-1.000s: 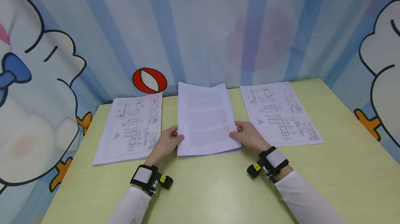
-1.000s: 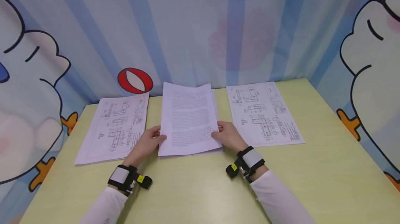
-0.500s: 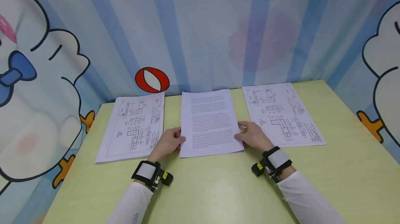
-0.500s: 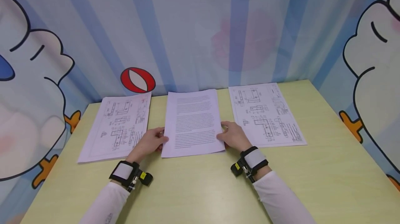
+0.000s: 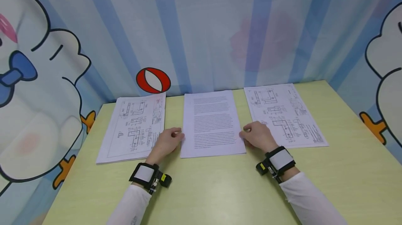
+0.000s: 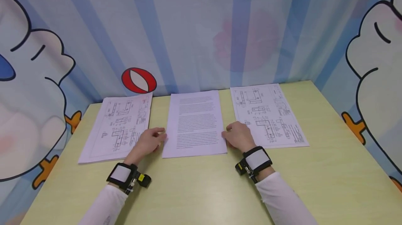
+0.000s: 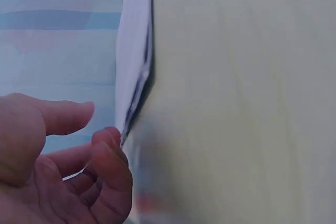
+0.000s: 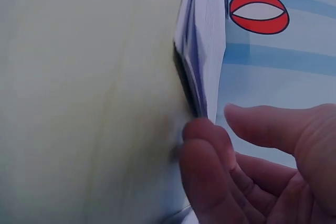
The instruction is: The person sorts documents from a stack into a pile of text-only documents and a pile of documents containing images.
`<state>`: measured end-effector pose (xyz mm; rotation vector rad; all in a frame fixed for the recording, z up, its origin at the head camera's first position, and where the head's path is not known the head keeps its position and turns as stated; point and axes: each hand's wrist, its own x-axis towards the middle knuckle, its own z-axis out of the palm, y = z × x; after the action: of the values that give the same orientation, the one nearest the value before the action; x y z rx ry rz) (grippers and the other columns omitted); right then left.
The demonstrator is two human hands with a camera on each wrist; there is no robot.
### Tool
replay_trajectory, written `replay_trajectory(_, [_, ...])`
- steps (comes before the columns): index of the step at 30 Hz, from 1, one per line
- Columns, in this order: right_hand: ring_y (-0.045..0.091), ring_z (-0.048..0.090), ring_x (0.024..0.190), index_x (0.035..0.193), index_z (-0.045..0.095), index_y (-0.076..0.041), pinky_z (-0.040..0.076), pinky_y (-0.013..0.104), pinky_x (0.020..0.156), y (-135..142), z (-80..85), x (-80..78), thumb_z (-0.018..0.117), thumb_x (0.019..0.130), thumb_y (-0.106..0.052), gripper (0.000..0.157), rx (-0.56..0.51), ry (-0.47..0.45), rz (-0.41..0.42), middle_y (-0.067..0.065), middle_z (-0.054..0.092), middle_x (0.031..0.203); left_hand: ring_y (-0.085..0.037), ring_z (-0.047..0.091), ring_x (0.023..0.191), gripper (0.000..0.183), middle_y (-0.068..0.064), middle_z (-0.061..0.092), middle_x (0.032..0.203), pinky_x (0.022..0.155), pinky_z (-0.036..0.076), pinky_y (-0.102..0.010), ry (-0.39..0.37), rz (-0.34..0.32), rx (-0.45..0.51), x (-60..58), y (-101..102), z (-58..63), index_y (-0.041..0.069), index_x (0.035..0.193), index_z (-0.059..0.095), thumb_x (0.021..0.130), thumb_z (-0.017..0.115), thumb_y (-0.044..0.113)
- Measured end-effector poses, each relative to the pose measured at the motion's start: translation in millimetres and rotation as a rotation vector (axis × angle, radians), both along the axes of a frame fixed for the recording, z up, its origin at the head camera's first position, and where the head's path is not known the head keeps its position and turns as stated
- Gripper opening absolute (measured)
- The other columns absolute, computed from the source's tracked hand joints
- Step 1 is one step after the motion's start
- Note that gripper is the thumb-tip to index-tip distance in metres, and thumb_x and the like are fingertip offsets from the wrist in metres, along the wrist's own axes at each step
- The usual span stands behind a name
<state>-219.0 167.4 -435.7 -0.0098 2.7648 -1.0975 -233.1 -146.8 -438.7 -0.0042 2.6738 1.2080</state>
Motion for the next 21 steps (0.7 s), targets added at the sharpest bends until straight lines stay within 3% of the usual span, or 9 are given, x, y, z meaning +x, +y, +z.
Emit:
replay_trajectory(4, [0.02,0.054,0.045,0.118,0.057,0.001,0.035,0.025,0.041,-5.6,3.4,-0.4,0.054,0.089,-0.025,0.039,-0.018,0.041,-0.026,0.008,0.059,0.056,-0.018,0.052,0.063,0.038,-0.011,0.058,0.093,0.053,0.041,-0.027,0.059,-0.011,0.001,3.6,-9.3,12.8,0.011,0.125,0.053,0.092,0.052,0.029])
replay_trajectory(7, [0.02,0.056,0.049,0.113,0.061,-0.001,0.041,0.026,0.043,-12.4,6.8,-0.5,0.053,0.09,-0.025,0.034,-0.076,0.087,-0.054,0.011,0.062,0.065,-0.02,0.053,0.064,0.037,-0.013,0.059,0.094,0.052,0.043,-0.029,0.121,-0.006,0.001,3.7,-22.3,22.5,0.01,0.125,0.052,0.093,0.05,0.029])
replay_trajectory(10, [0.019,0.058,0.054,0.109,0.063,-0.003,0.046,0.028,0.048,-20.6,9.4,-0.8,0.054,0.09,-0.024,0.03,-0.139,0.131,-0.078,0.012,0.063,0.074,-0.021,0.055,0.067,0.037,-0.011,0.059,0.094,0.051,0.044,-0.032,0.19,0.051,-0.011,-5.6,-44.5,18.9,0.013,0.124,0.053,0.094,0.048,0.034])
replay_trajectory(14, [0.018,0.059,0.056,0.107,0.063,-0.004,0.049,0.028,0.05,-34.8,9.6,-4.1,0.053,0.09,-0.025,0.028,-0.216,0.177,-0.088,0.014,0.065,0.078,-0.014,0.055,0.073,0.046,0.001,0.059,0.094,0.052,0.044,-0.03,0.334,0.149,-0.103,-38.3,-94.0,-18.6,0.025,0.119,0.056,0.091,0.04,0.057])
replay_trajectory(17, [0.019,0.06,0.056,0.105,0.063,-0.006,0.05,0.028,0.051,-50.7,8.8,-8.4,0.053,0.091,-0.024,0.026,-0.278,0.238,-0.087,0.014,0.065,0.078,-0.014,0.054,0.081,0.052,0.003,0.059,0.099,0.06,0.045,-0.031,0.418,0.211,-0.163,-59.6,-132.9,-43.2,0.031,0.121,0.054,0.088,0.034,0.065])
replay_trajectory(21, [0.022,0.061,0.057,0.104,0.064,-0.005,0.05,0.027,0.05,-76.6,5.8,-14.9,0.054,0.091,-0.021,0.023,-0.371,0.323,-0.099,0.012,0.064,0.076,-0.021,0.051,0.094,0.051,-0.004,0.057,0.114,0.072,0.046,-0.04,0.46,0.283,-0.165,-71.8,-169.2,-52.7,0.034,0.131,0.046,0.09,0.035,0.061])
